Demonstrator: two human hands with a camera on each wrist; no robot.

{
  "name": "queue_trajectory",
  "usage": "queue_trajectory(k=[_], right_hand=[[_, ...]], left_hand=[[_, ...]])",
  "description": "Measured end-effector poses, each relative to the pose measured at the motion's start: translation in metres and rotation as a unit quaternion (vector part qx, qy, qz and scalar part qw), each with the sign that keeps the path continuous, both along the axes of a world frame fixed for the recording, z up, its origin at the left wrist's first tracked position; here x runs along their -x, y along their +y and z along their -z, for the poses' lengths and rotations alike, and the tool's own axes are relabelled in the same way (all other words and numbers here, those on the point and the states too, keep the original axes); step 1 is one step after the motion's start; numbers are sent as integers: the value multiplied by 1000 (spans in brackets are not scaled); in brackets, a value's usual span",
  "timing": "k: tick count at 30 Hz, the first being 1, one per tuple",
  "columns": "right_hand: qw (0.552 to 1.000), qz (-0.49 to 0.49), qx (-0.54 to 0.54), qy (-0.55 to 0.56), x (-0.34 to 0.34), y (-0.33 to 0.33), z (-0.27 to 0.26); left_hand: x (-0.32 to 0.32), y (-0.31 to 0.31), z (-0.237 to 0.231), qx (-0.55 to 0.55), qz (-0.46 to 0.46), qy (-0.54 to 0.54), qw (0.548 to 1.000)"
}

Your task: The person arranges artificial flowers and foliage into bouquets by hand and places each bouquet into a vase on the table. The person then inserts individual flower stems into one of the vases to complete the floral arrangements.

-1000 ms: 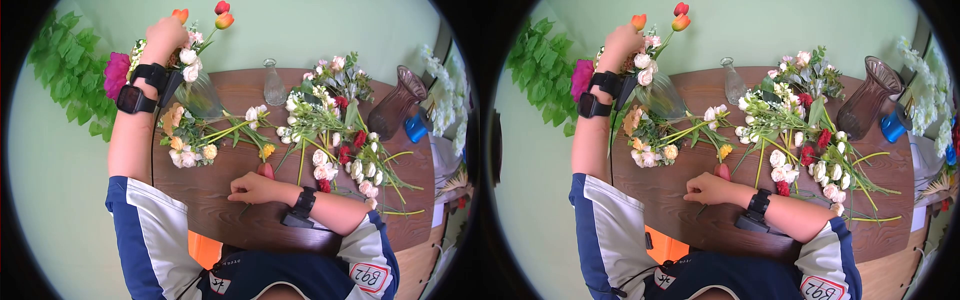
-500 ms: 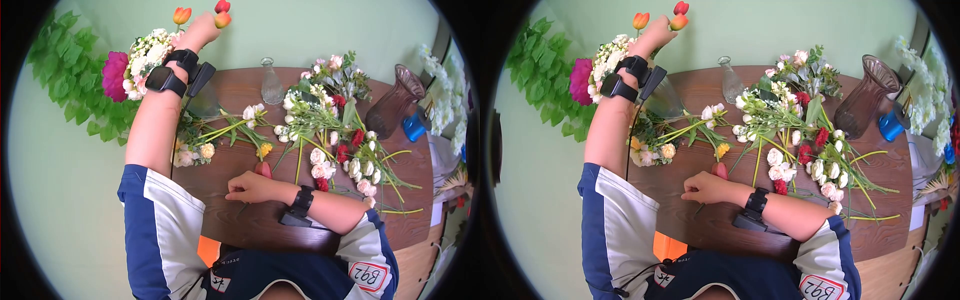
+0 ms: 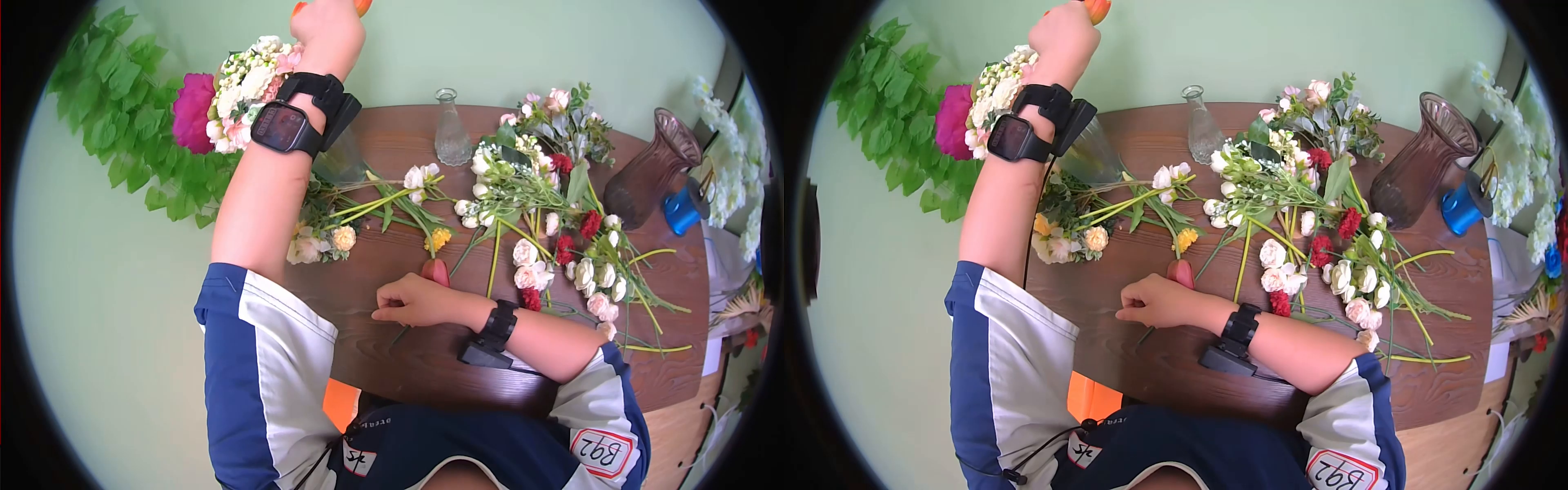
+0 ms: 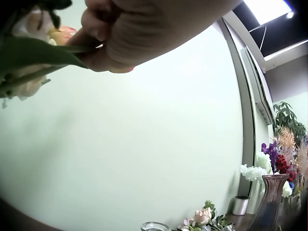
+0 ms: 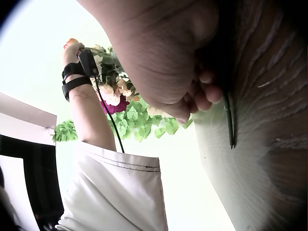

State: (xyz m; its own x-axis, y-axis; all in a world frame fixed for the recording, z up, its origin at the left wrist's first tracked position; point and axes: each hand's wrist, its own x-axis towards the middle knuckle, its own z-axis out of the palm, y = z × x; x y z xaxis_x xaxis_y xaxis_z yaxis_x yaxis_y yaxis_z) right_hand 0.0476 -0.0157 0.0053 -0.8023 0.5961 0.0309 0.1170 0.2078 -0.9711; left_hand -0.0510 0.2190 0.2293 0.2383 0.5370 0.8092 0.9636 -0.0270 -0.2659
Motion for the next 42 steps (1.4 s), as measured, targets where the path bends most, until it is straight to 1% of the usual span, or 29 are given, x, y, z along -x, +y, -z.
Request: queue_trajectory(k=[2,3,5,6,8,9,11,12,14,15,17,20,21,23,27,29,30,32,33,35,36,38,39,41,42], right_hand=[[999,0,44,-7,0,0,-1],[999,-1,43,-9,-1,0,-1],[1000,1,12,12,0,0,0],[1000,1,12,12,0,0,0],[1000,3,2,19,0,0,0],[1000,2,2,18,0,0,1],[1000,1,-5,21,1,1,2],[1000,1,-4,21,0,0,1],[1000,3,16,8,-1,-1,-2],[1000,2,16,8,0,-1,-1],[1000,2,6,18,0,0,1],[1000,-1,12,19,0,0,1],[1000,0,11,18,-1,0,1],[1000,-1,12,18,0,0,-1],[1000,-4,-2,15,1,1,2],[1000,-4,21,19,0,0,3],[1000,-4,20,19,0,0,3],[1000,-2,10,21,1,0,3],[1000,-2,11,21,1,0,3],[1000,1,14,20,1,-1,1],[1000,-1,15,20,0,-1,0],[1000,0,26,11,0,-1,-2],[1000,-1,26,11,0,-1,-1],[1000,-3,16,19,0,0,0],[1000,-4,14,19,0,0,0]], left_hand=[[1,0,3,-18,58,-41,997],[1,2,4,-19,58,-42,997],[0,1,2,123,-57,-35,990],[-3,-3,3,122,-57,-35,990],[-10,-13,7,142,-37,-79,986],[-10,-11,9,142,-38,-79,986],[-9,-8,16,88,-6,-90,992],[-7,-6,19,89,-7,-90,992],[-2,-5,23,73,44,-92,992],[0,-6,24,73,42,-92,992],[3,-6,29,44,76,-99,991],[8,-8,30,32,101,-110,988],[8,-10,29,30,102,-110,988],[9,-16,25,91,63,-112,988],[11,-28,19,86,54,-132,986],[11,-37,16,31,58,-148,987],[13,-44,14,30,59,-148,987],[19,-56,8,-3,71,-89,993],[22,-59,8,-3,71,-89,994],[32,-62,7,39,41,-67,996],[37,-62,9,39,40,-67,996],[44,-61,16,24,-10,-43,999],[46,-61,17,23,-11,-43,999],[48,-65,18,-21,21,-11,1000],[48,-67,18,-22,20,-11,999]])
